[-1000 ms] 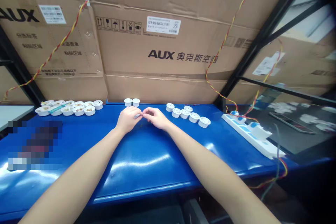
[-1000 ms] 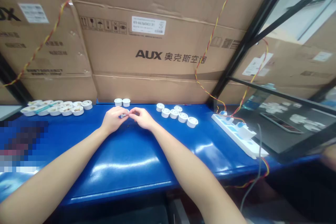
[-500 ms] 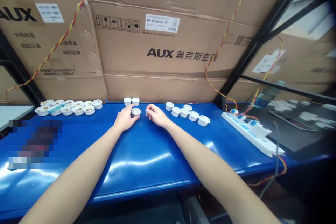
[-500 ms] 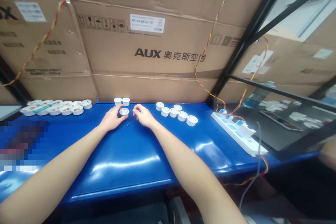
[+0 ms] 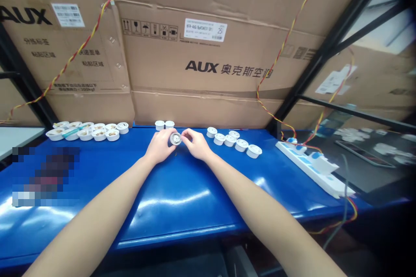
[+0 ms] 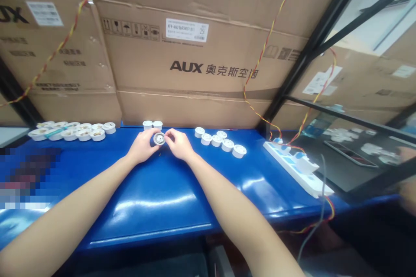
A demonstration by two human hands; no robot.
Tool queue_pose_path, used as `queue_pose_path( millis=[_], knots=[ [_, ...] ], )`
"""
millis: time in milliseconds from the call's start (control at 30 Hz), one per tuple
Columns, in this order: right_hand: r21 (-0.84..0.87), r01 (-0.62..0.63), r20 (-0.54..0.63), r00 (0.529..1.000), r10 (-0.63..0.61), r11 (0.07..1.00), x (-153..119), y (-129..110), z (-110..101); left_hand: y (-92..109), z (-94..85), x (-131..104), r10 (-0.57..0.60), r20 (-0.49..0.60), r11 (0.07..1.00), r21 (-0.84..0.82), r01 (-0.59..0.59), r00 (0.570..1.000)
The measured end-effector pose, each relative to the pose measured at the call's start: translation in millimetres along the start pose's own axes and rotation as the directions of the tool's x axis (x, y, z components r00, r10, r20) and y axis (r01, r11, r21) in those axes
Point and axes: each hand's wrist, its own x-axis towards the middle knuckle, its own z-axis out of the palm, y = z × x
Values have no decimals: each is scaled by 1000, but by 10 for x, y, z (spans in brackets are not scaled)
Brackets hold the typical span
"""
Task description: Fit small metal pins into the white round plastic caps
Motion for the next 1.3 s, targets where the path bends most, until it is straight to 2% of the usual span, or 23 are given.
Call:
queue_pose_path(
  millis=[133,500,800,1100,1300],
  knots=[
    [-21,24,-27,999,-24,999,-9,-61,-19,62,-27,2,70,-6,997,11,-70,998],
    [-2,88,-58,994,-88,996,-14,-87,-27,61,-52,-8,81,-97,997,23,-79,992],
    [-28,84,-32,996,-85,996,-33,-110,-34,71,-60,-6,27,-56,1000,-4,-27,998],
    [-162,168,2,985,-170,972,-33,-66,-21,60,-54,-4,56,-44,998,7,-56,997],
    [-214,187,31,982,-184,959,-30,-64,-40,58,-47,-8,52,-27,998,21,-51,998]
  ],
)
